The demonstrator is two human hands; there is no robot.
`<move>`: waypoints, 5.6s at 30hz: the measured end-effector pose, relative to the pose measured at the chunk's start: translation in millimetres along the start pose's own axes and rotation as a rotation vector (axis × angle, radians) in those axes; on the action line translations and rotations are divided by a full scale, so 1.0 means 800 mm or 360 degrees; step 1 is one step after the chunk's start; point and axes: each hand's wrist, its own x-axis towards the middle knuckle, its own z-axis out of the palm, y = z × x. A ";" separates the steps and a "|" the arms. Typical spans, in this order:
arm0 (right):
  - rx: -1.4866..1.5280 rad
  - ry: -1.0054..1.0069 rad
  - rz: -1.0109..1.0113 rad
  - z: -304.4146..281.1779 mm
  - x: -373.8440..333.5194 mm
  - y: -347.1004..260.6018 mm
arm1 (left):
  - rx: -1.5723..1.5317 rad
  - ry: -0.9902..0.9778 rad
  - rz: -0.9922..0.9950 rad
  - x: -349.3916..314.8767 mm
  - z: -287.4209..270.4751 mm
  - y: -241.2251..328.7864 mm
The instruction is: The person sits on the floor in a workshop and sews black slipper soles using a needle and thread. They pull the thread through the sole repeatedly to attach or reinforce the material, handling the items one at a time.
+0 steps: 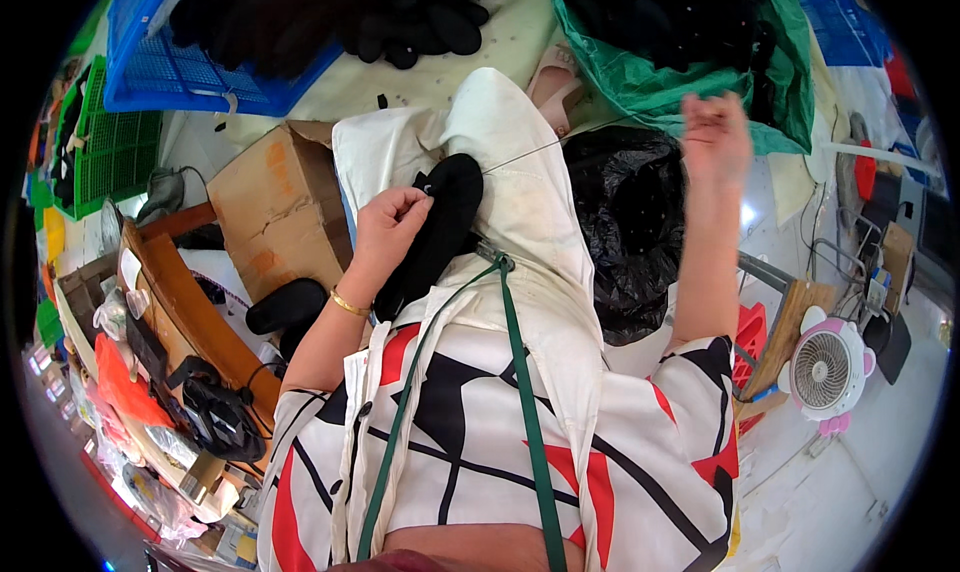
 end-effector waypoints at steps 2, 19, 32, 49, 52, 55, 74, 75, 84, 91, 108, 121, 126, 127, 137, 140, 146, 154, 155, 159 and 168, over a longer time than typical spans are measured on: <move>0.0220 0.0159 -0.0355 -0.075 0.039 -0.057 | 0.0208 -0.0011 0.0220 0.007 0.003 -0.003; -0.0256 0.0497 -0.1030 -0.095 0.033 -0.114 | 0.1481 -0.0114 0.1397 0.023 -0.012 0.006; -0.0357 0.0381 -0.1124 -0.077 0.027 -0.198 | 0.1276 0.0115 0.1246 0.024 -0.006 0.030; -0.2178 -0.1367 -0.1180 0.064 -0.102 0.062 | 0.0060 0.0097 0.0283 0.025 0.001 -0.011; -0.2627 -0.1952 -0.0820 0.085 -0.145 0.127 | 0.0060 0.0082 0.0233 0.027 0.004 -0.012; -0.2659 -0.2121 -0.0734 0.093 -0.159 0.190 | 0.0029 0.0073 0.0170 0.031 0.010 -0.028; -0.3311 -0.2113 0.0329 0.093 -0.228 0.194 | -0.0521 -0.0155 -0.0389 0.048 0.007 -0.048; -0.3244 -0.2207 0.0407 0.087 -0.222 0.194 | -0.0562 -0.0154 -0.0398 0.048 0.006 -0.048; -0.2407 -0.2041 0.0489 0.104 -0.183 0.149 | -0.0657 -0.0247 -0.0511 0.051 0.000 -0.046; -0.2892 -0.2102 -0.0021 0.154 -0.175 0.179 | -0.0795 -0.0299 -0.0568 0.053 -0.005 -0.044; -0.3164 -0.1982 -0.0619 0.169 -0.174 0.208 | -0.0855 -0.0217 -0.0530 0.055 0.002 -0.046; -0.3280 -0.2018 -0.0441 0.162 -0.173 0.228 | -0.0369 -0.0288 -0.0428 0.056 0.001 -0.052; -0.3019 -0.2142 -0.0915 0.173 -0.186 0.186 | -0.0894 -0.0179 -0.0497 0.051 -0.003 -0.046; -0.2947 -0.2104 -0.0922 0.174 -0.191 0.174 | -0.0999 -0.0146 -0.0465 0.047 -0.003 -0.043; -0.2750 -0.1891 -0.0629 0.098 -0.178 0.174 | -0.0318 -0.0549 0.0059 0.011 -0.002 -0.020; -0.2797 -0.1908 -0.0660 0.090 -0.171 0.172 | -0.0253 -0.0505 -0.0021 0.010 0.001 -0.025; -0.1884 -0.1236 0.0833 0.088 -0.145 0.120 | -0.0032 -0.0399 -0.0440 0.000 -0.009 0.010; -0.0133 -0.0133 0.0794 -0.004 -0.088 0.054 | 0.0148 -0.0419 -0.0295 -0.009 0.026 -0.020; 0.0028 -0.0050 0.0717 -0.025 -0.077 0.042 | -0.0026 -0.0340 -0.0335 -0.011 0.030 -0.035; 0.0382 0.0441 0.0390 -0.138 -0.031 -0.035 | -0.0439 -0.0267 -0.0316 -0.008 0.021 -0.048; 0.0022 0.1089 -0.0894 -0.427 -0.040 -0.203 | -0.0456 -0.0155 0.0022 0.005 -0.043 0.033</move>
